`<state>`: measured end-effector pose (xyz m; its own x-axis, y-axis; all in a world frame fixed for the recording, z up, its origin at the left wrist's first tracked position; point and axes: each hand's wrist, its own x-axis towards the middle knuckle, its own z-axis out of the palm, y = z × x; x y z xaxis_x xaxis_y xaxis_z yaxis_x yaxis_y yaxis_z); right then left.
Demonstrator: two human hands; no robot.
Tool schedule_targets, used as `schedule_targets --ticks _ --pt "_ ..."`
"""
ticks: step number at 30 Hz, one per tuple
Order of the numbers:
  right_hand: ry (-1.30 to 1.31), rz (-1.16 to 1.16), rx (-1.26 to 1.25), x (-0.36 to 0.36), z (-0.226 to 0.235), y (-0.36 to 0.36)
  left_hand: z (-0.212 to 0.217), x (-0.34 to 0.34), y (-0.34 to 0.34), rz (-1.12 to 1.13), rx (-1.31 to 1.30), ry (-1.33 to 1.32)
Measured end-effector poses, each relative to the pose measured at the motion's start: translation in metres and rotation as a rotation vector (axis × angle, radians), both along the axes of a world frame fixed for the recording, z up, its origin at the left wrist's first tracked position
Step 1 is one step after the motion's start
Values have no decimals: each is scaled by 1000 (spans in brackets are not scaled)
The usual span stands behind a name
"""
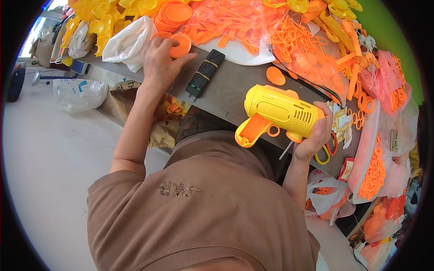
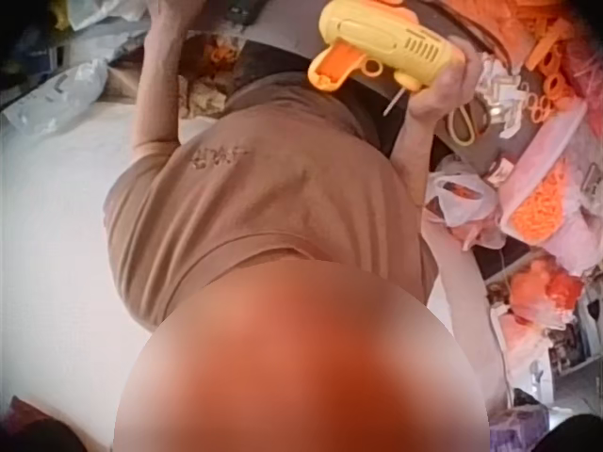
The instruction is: Assembling a yellow plastic toy bubble gun at a factory workbench, including attaching components and applying stickers.
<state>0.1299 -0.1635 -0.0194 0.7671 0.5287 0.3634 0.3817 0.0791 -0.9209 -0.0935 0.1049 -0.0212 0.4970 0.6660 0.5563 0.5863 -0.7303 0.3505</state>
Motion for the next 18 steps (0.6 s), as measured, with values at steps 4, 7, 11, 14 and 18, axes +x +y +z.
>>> schedule_targets --ticks 4,7,11,14,18 --pt "5 28 -18 -5 -2 0 -21 7 2 -6 74 46" --pt "-3 29 -11 -3 -4 -3 -24 10 2 -33 62 -127" --pt "39 33 19 -5 -2 -1 -22 8 0 -37 2 -210" --pt "20 27 7 -5 -4 2 -21 6 1 -14 -188 -354" --pt "16 14 14 -4 -7 3 -13 3 0 89 -361 -372"
